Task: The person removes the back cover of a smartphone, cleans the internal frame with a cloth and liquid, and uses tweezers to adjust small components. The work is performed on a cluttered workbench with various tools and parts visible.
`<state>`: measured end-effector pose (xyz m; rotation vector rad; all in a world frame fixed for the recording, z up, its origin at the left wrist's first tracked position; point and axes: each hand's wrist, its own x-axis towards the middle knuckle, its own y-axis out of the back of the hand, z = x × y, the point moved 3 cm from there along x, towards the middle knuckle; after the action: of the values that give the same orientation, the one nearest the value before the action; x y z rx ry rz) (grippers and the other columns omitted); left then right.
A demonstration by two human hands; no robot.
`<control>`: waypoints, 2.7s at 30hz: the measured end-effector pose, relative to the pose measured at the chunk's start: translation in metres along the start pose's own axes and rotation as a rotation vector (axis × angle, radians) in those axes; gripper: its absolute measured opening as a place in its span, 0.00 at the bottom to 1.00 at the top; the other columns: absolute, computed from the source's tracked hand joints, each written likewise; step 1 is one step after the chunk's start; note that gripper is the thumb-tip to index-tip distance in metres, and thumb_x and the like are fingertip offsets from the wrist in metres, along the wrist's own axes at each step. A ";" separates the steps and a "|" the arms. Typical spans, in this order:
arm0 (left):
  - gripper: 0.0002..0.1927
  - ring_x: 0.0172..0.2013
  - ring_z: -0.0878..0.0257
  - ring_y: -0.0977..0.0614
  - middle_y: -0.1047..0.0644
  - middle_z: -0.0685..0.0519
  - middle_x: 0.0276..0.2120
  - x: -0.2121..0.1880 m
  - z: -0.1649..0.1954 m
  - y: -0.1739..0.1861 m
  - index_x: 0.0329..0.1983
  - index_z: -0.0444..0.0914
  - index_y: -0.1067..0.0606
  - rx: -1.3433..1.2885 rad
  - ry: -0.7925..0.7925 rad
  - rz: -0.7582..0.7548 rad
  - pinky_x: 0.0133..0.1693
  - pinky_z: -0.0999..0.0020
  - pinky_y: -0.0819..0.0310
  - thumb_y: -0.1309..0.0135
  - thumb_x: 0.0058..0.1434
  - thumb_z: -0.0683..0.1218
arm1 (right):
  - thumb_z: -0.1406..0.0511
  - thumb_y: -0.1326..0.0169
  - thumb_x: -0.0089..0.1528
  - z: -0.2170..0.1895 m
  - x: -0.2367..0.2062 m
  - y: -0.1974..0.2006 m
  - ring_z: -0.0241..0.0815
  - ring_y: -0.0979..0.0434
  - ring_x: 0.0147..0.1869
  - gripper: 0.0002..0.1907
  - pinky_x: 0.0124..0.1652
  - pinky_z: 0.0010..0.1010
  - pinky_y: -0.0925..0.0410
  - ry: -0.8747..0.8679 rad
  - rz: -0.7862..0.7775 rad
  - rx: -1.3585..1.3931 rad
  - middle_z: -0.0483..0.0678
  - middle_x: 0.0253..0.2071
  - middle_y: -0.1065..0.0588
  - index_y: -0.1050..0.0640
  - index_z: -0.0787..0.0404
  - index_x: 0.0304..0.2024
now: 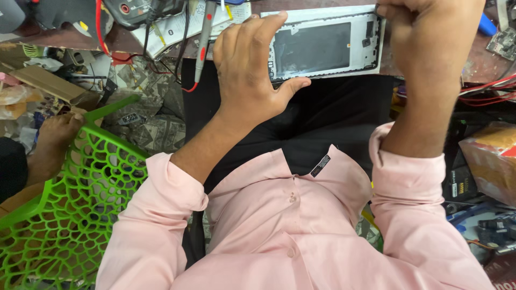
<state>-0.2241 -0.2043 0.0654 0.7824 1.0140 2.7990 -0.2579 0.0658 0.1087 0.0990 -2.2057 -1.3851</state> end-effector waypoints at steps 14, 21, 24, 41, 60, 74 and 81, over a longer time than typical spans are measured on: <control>0.51 0.58 0.52 0.29 0.30 0.50 0.59 0.000 0.000 0.000 0.70 0.44 0.40 -0.010 -0.015 0.035 0.62 0.54 0.43 0.22 0.52 0.62 | 0.67 0.36 0.61 -0.008 0.023 0.002 0.36 0.22 0.33 0.03 0.32 0.24 0.34 0.108 -0.169 -0.267 0.41 0.33 0.20 0.15 0.55 0.38; 0.51 0.56 0.52 0.28 0.29 0.51 0.58 0.002 0.002 0.002 0.70 0.45 0.39 -0.031 0.012 0.029 0.61 0.55 0.42 0.23 0.49 0.60 | 0.62 0.28 0.57 -0.039 0.035 -0.037 0.41 0.24 0.28 0.05 0.29 0.32 0.35 0.145 -0.097 -0.201 0.40 0.29 0.21 0.13 0.51 0.32; 0.51 0.56 0.53 0.28 0.29 0.51 0.58 0.002 0.002 0.003 0.70 0.45 0.39 -0.033 0.015 0.023 0.61 0.55 0.42 0.22 0.49 0.60 | 0.66 0.32 0.57 -0.046 0.039 -0.042 0.37 0.23 0.31 0.06 0.32 0.27 0.34 0.143 -0.119 -0.098 0.40 0.31 0.21 0.13 0.51 0.37; 0.49 0.57 0.52 0.29 0.30 0.51 0.59 0.002 -0.003 0.000 0.70 0.44 0.41 -0.034 -0.036 0.053 0.61 0.54 0.43 0.26 0.54 0.63 | 0.58 0.31 0.60 -0.053 0.055 -0.066 0.39 0.24 0.28 0.08 0.29 0.31 0.34 0.040 -0.277 -0.051 0.40 0.30 0.21 0.12 0.50 0.39; 0.50 0.58 0.53 0.29 0.29 0.53 0.59 0.001 -0.003 -0.001 0.71 0.45 0.41 -0.036 -0.029 0.039 0.62 0.54 0.45 0.25 0.55 0.63 | 0.61 0.29 0.55 -0.057 0.057 -0.076 0.39 0.22 0.28 0.08 0.30 0.30 0.31 -0.071 -0.208 -0.014 0.42 0.30 0.19 0.12 0.51 0.37; 0.50 0.58 0.51 0.29 0.29 0.50 0.60 0.001 -0.002 -0.001 0.70 0.43 0.39 0.004 -0.029 0.031 0.65 0.51 0.46 0.24 0.52 0.62 | 0.69 0.37 0.55 0.019 -0.001 0.018 0.35 0.23 0.28 0.05 0.30 0.24 0.33 -0.066 -0.157 -0.538 0.41 0.28 0.21 0.15 0.55 0.34; 0.43 0.60 0.51 0.29 0.29 0.51 0.61 0.001 -0.003 -0.002 0.65 0.43 0.33 0.031 -0.055 0.002 0.64 0.52 0.47 0.25 0.55 0.64 | 0.75 0.35 0.58 0.002 -0.008 0.037 0.37 0.21 0.33 0.08 0.34 0.25 0.31 -0.212 -0.083 -0.038 0.49 0.32 0.20 0.15 0.66 0.40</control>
<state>-0.2264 -0.2047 0.0625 0.8587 1.0506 2.7537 -0.2442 0.0877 0.1367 0.0315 -2.3703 -1.5445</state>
